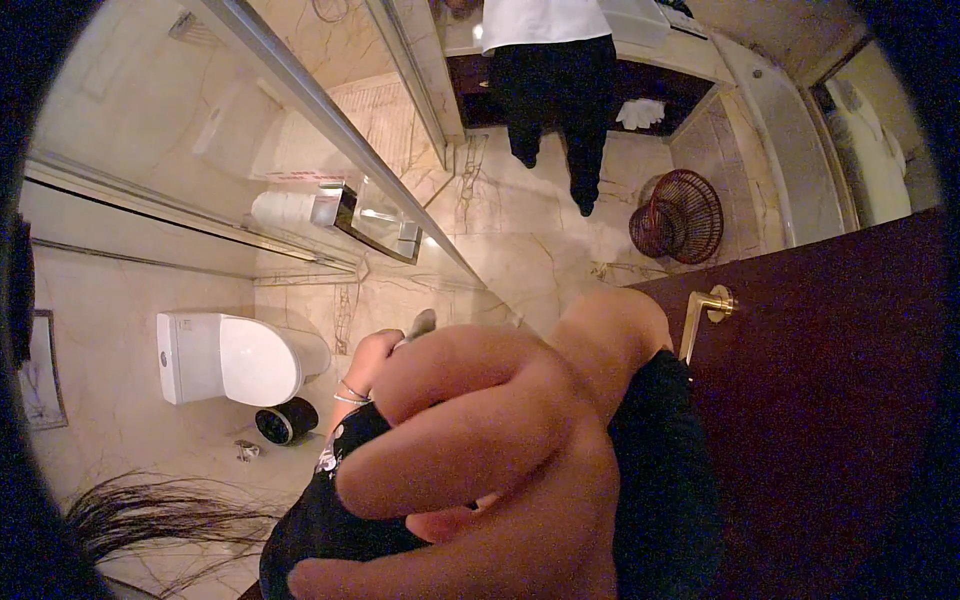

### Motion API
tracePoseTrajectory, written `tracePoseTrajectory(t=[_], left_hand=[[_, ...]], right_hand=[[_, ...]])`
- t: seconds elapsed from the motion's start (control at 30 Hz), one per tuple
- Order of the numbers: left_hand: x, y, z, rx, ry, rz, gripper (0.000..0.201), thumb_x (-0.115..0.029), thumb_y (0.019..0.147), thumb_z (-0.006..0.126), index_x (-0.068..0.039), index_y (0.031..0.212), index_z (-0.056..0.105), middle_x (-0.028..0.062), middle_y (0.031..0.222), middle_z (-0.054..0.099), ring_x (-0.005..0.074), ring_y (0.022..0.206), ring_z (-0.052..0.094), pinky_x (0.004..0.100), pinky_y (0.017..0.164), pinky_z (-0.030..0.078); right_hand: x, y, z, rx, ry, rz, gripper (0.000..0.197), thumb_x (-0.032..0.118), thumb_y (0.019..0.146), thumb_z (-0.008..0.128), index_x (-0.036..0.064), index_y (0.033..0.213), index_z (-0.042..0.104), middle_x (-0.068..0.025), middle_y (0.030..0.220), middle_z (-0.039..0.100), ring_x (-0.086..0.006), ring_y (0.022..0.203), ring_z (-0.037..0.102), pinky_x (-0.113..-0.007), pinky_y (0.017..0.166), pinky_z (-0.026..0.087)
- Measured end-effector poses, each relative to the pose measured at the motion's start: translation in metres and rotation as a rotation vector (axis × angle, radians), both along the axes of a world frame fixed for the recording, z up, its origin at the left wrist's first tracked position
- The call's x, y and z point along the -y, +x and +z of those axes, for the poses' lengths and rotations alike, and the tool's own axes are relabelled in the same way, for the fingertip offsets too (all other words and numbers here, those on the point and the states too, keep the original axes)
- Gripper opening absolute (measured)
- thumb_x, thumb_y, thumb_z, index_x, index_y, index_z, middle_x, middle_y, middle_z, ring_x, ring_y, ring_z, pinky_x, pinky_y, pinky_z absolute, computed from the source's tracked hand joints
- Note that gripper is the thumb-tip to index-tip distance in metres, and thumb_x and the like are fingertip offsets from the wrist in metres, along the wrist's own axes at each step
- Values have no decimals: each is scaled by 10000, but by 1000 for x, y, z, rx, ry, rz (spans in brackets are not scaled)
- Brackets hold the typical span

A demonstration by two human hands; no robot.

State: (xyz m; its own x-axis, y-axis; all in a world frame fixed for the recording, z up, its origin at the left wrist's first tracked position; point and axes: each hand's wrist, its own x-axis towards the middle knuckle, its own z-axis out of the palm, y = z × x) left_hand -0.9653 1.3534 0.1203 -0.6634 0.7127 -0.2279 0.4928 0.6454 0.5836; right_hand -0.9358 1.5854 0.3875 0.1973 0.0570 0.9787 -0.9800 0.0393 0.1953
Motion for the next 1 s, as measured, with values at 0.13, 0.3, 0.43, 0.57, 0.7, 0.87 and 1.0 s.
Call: tracePoseTrajectory(t=[0.13, 0.3, 0.43, 0.57, 0.7, 0.87, 1.0], left_hand=[[1, 5, -1, -33, 56, 9, 177, -199, 744, 517, -33, 688, 489, 144, 678, 520, 330, 680, 516, 394, 584, 414], [1, 7, -5, -29, 30, 21, 175, -208, 742, 516, -40, 693, 497, 140, 693, 530, 324, 686, 520, 389, 583, 416], [-1, 7, 0, -19, 40, 39, 176, -210, 743, 514, -42, 693, 501, 138, 692, 534, 323, 676, 521, 388, 577, 418], [-8, 6, 1, -38, 45, -6, 176, -210, 745, 513, -41, 694, 503, 136, 685, 534, 322, 666, 523, 388, 568, 417], [-3, 9, -5, -40, 18, 9, 176, -210, 746, 512, -41, 700, 492, 137, 686, 532, 323, 672, 524, 388, 572, 417], [5, 12, -23, 42, 49, 53, 184, -210, 744, 514, -36, 700, 473, 138, 676, 525, 326, 669, 521, 390, 576, 416], [2, 7, -22, -42, -8, 9, 192, -210, 741, 519, -31, 695, 470, 138, 671, 522, 329, 661, 519, 391, 575, 417]], right_hand=[[2, -2, -4, 42, 41, 79, 399, 342, 794, 532, 340, 1163, 382, -12, 895, 526, -205, 761, 463, -283, 521, 365], [3, -2, -9, 96, 91, 176, 380, 319, 783, 554, 328, 1132, 403, -49, 878, 542, -206, 727, 466, -290, 518, 386], [4, 1, -13, 141, 133, 251, 365, 301, 775, 571, 319, 1107, 420, -78, 864, 554, -207, 700, 469, -296, 516, 403], [-1, 7, -12, 190, 170, 290, 351, 283, 767, 588, 309, 1082, 437, -108, 850, 567, -208, 673, 472, -301, 514, 420], [1, 7, -21, 233, 191, 355, 340, 269, 761, 601, 302, 1064, 449, -130, 839, 577, -209, 653, 474, -305, 512, 432], [14, -6, -37, 65, 55, 223, 600, -30, 762, 424, 272, 1235, 214, -2, 927, 574, -189, 727, 515, -276, 525, 381], [6, 20, -29, 490, 175, 343, 582, -31, 765, 420, 262, 1229, 227, -8, 897, 580, -192, 716, 521, -268, 520, 384]])
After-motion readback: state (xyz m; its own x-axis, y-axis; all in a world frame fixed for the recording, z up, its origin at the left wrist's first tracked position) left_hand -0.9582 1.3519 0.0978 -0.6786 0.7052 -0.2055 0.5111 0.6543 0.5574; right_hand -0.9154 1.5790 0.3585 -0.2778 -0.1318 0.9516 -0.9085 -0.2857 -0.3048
